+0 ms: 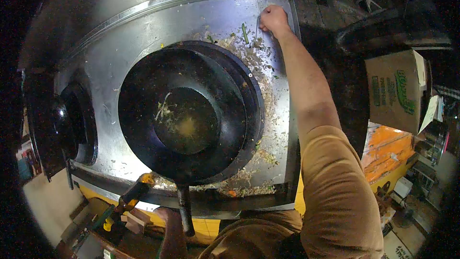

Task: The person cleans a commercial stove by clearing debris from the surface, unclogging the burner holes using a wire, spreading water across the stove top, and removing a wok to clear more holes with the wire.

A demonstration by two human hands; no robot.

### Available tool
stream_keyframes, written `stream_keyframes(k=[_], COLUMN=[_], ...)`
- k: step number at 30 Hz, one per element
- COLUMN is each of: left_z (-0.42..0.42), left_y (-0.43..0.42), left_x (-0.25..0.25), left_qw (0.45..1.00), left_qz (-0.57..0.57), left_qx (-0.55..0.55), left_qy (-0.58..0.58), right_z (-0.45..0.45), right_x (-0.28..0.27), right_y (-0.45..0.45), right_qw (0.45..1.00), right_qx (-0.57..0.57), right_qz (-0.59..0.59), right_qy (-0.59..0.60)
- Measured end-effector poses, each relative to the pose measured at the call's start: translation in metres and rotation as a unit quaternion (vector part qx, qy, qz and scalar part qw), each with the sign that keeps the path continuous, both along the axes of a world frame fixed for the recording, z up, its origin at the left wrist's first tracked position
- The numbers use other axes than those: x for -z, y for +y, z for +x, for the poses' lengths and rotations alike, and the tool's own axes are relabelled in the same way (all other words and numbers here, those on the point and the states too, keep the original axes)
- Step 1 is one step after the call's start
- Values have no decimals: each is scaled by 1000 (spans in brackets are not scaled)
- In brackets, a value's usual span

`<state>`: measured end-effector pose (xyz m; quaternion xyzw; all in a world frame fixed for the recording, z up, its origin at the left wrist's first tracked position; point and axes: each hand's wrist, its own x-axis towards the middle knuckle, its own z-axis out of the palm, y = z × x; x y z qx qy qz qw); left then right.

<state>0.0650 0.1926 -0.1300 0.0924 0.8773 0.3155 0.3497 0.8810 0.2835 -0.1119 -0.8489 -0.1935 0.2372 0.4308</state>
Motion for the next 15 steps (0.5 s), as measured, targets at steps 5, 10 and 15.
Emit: stream_keyframes(k=[5,10,15], left_z=[0,1,2], left_y=[0,0,0], left_x=[2,2,3], left_qw=[1000,1000,1000], left_qz=[-1,-2,-4], left_qx=[4,8,11], left_qy=[1,4,4], right_z=[0,4,2], right_x=[-3,4,2], right_y=[0,0,0], right_qw=[1000,1000,1000], right_qx=[-4,-3,10], right_qz=[-11,-7,15], right_qy=[-9,-11,12])
